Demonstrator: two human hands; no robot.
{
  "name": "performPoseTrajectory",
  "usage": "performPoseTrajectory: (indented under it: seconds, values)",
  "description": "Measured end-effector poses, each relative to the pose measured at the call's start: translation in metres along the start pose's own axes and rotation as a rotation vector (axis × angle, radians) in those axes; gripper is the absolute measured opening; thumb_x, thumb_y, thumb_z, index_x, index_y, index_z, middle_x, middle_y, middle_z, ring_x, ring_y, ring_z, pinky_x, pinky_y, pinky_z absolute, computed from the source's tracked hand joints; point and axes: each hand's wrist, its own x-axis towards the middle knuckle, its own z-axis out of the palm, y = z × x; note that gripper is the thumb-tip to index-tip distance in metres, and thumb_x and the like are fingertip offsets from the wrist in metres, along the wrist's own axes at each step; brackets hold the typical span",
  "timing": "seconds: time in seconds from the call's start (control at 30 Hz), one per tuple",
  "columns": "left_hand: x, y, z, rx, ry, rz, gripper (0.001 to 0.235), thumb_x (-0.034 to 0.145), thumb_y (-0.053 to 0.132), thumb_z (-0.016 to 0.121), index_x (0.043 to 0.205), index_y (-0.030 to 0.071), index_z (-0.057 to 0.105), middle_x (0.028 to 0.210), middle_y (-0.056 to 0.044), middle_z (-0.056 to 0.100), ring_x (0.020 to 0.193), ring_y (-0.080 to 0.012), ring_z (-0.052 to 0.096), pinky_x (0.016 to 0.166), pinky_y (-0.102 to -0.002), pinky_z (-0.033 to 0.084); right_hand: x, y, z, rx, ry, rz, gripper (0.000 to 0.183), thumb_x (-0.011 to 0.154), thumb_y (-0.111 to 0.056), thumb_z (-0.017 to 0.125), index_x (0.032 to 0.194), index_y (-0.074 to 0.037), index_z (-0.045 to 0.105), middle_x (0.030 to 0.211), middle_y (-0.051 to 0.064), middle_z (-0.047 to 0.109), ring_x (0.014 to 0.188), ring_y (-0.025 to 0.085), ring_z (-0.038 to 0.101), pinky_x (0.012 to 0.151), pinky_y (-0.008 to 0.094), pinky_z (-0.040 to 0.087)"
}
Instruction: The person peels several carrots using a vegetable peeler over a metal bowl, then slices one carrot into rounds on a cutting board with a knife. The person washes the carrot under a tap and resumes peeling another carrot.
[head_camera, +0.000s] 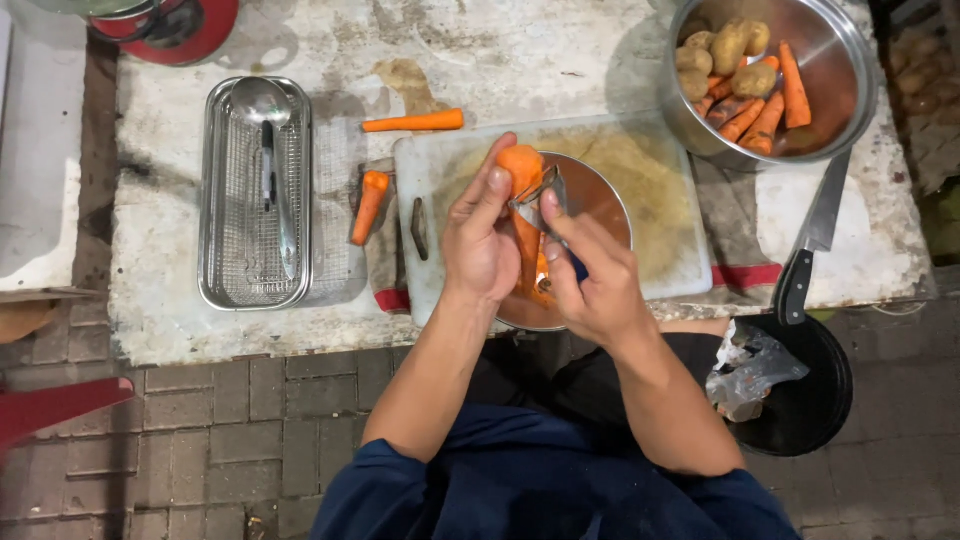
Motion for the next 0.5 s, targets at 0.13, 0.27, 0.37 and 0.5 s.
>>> performPoseTrajectory:
  seconds: [0.13, 0.27, 0.37, 0.5]
  values:
    - [0.003, -0.009, 0.006, -0.011, -0.006, -0.041, 0.044, 0.099, 0.017, 0.066, 0.138, 0.0, 0.056, 0.117, -0.025, 0.068, 0.106, -0.0268, 0.067, 0.096, -0.041, 0.055, -0.007, 0.004, -0.009, -0.009, 0.033, 0.003, 0.036, 0.094, 0.003, 0.055, 0.129, 0.007, 0.062, 0.083, 0.017, 0.066, 0.068, 0.029, 0.064, 0.062, 0.038, 0.052]
    - [0.013, -0.007, 0.012, -0.101, 0.041, -0.096, 0.05, 0.097, 0.022, 0.065, 0.14, 0.002, 0.052, 0.115, -0.025, 0.067, 0.1, -0.0305, 0.067, 0.085, -0.039, 0.058, -0.011, -0.004, -0.013, -0.008, 0.033, 0.04, 0.035, 0.092, 0.001, 0.056, 0.126, 0.004, 0.065, 0.082, 0.018, 0.066, 0.069, 0.033, 0.065, 0.061, 0.041, 0.053]
    - [0.016, -0.004, 0.022, -0.098, 0.075, -0.091, 0.052, 0.096, 0.025, 0.067, 0.141, 0.002, 0.052, 0.114, -0.027, 0.066, 0.098, -0.0327, 0.065, 0.078, -0.039, 0.057, -0.012, -0.007, -0.017, -0.004, 0.04, 0.059, 0.034, 0.092, -0.001, 0.056, 0.124, 0.003, 0.066, 0.084, 0.016, 0.067, 0.07, 0.032, 0.066, 0.063, 0.039, 0.054]
    - [0.027, -0.001, 0.017, -0.121, 0.064, -0.069, 0.056, 0.096, 0.029, 0.065, 0.142, 0.002, 0.049, 0.115, -0.026, 0.063, 0.099, -0.0323, 0.061, 0.077, -0.039, 0.054, -0.029, 0.0, -0.013, -0.002, 0.033, 0.052, 0.034, 0.092, -0.005, 0.057, 0.123, -0.001, 0.068, 0.083, 0.013, 0.067, 0.07, 0.03, 0.067, 0.065, 0.038, 0.056]
